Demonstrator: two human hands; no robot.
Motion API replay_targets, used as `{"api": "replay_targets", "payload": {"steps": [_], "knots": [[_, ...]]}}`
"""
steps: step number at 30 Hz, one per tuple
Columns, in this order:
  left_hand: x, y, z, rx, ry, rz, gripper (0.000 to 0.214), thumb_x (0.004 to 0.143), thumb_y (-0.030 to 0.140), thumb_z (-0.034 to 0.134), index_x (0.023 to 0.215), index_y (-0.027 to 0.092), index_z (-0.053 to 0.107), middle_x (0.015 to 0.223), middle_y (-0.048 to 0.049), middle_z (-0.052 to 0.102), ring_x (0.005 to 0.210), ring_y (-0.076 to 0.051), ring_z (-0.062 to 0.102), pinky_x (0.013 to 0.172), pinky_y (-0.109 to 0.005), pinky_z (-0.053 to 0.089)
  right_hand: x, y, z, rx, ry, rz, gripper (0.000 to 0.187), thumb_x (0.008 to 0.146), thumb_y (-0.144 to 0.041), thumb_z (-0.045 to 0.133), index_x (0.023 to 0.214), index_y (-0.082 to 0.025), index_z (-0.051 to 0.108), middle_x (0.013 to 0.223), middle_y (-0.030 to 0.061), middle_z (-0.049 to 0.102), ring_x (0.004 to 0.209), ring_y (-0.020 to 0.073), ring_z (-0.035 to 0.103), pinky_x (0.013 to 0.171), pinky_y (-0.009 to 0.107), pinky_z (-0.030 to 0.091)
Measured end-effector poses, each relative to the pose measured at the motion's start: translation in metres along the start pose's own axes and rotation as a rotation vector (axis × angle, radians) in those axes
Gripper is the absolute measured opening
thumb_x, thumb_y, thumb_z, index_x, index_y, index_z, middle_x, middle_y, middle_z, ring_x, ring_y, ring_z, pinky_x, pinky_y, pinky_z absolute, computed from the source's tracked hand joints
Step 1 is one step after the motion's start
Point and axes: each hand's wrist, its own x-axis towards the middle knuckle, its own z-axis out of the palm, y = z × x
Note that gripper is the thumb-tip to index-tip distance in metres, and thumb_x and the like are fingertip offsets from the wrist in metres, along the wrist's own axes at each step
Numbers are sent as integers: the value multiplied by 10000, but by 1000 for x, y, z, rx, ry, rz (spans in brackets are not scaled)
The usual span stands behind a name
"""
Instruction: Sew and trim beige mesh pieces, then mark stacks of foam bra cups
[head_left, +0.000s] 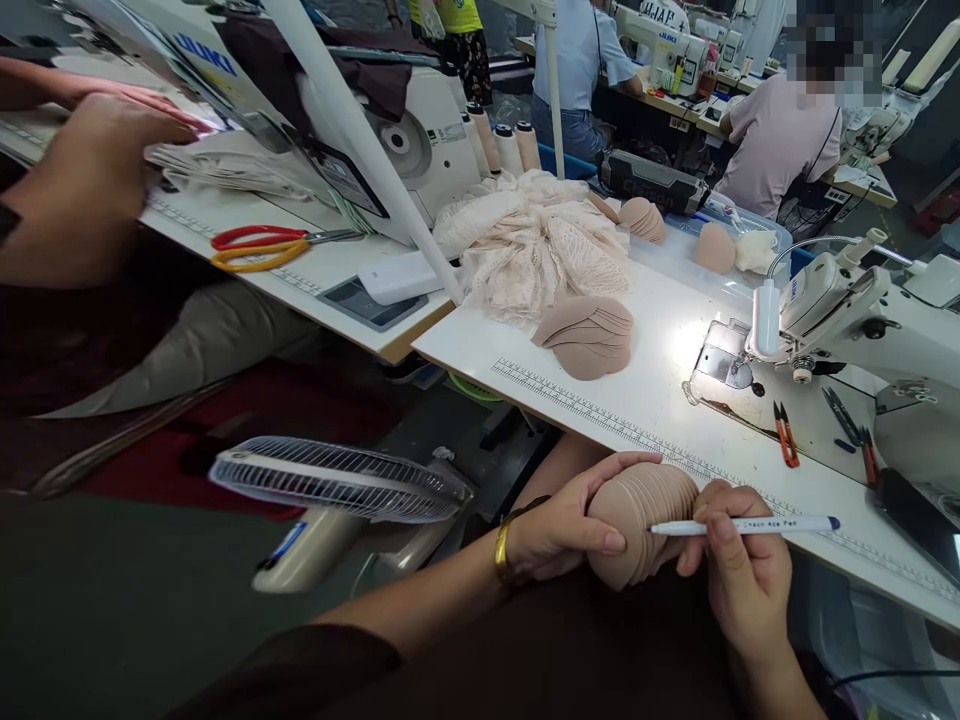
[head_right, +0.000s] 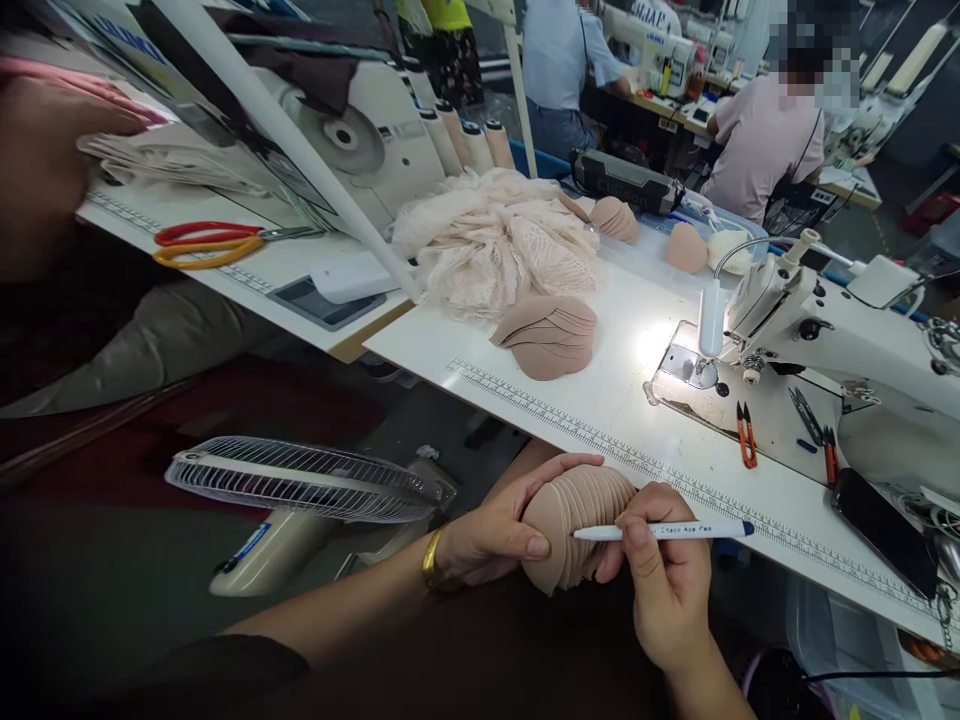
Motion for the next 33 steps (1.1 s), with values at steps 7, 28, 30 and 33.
{"api": "replay_targets", "payload": {"steps": [7,28,30,33], "knots": [[-1,-1,0,8,10,-2,843,654,179,939,1420,238,591,1314,-127,687,1112,-263,694,932,-379,584,0,-1,1,-59,-49,-39,149,1087,-230,537,996,-234,655,660,-26,627,711,165,587,732,327,461],[12,57,13,981,-183,206,1053,740,256,853,1610,299,261,1255,-85,596,1108,-280,642,987,-429,513,29,-16,-27,-372,-283,219,537,940,-426,738,1412,-313,509,1335,86,635,1188,296,622,960,417,530],[19,70,22,1154,-215,273,1049,724,164,815,1621,279,286,1296,-100,581,1146,-296,634,1015,-437,515,37,-19,-18,-423,-349,239,608,850,-372,817,1365,-310,499,1250,62,651,1085,280,645,905,404,547],[29,77,29,1231,-208,363,1019,678,81,796,1593,264,387,1384,-120,553,1235,-332,595,1107,-495,473,46,-15,-7,-412,-264,210,513,803,-244,784,1238,-293,517,1149,29,651,975,242,644,834,368,558]]}}
